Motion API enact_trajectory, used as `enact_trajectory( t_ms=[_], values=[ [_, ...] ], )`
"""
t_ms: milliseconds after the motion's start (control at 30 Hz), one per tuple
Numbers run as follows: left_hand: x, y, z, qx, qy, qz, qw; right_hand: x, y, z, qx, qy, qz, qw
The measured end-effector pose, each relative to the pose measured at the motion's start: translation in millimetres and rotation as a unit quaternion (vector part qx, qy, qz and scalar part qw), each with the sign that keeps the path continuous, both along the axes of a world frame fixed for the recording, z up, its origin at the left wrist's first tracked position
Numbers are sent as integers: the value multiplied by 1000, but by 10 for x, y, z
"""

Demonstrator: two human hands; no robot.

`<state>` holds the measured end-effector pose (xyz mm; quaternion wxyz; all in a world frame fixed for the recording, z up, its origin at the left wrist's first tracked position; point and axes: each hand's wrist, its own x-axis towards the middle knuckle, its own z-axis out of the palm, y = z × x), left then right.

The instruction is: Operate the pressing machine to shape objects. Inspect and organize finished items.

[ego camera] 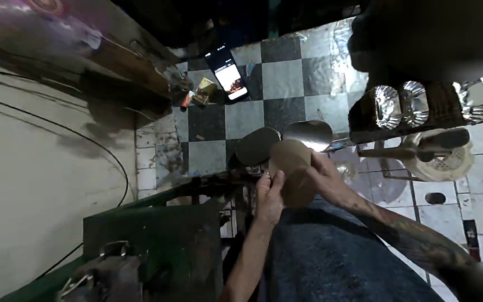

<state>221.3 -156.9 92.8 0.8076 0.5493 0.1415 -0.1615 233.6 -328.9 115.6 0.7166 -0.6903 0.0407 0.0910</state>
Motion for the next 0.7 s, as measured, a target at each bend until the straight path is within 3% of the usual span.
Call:
enact_trajectory(
  t_ms=[133, 200, 267, 333, 367, 400, 467, 567, 700],
  values=[
    [-281, -46, -13, -164, 84, 14, 983, -30, -249, -45, 219, 148, 114, 958],
    [-337, -106, -462, -84, 126, -21, 988, -79, -354, -335, 139, 164, 148, 965],
    [-254, -177, -1054, 132, 86, -158, 975, -137, -564, -686, -75, 135, 227, 962],
    [-128, -365, -1534, 331, -8, -358, 873, -324, -735, -651, -239, 104, 356, 898],
    [-17, -558, -1658, 391, -21, -446, 804, -441, -775, -541, -276, 100, 417, 860],
    [69, -780, -1738, 416, -20, -487, 768, -550, -793, -420, -293, 108, 468, 827],
    [242, -1202, -1871, 414, 13, -496, 763, -643, -822, -257, -304, 139, 542, 771],
    [338, -1498, -1812, 388, 52, -509, 767, -741, -923, -214, -305, 126, 563, 758],
    [174, -831, -1182, 381, -23, -371, 846, -664, -815, -109, -342, 106, 581, 731]
  ],
)
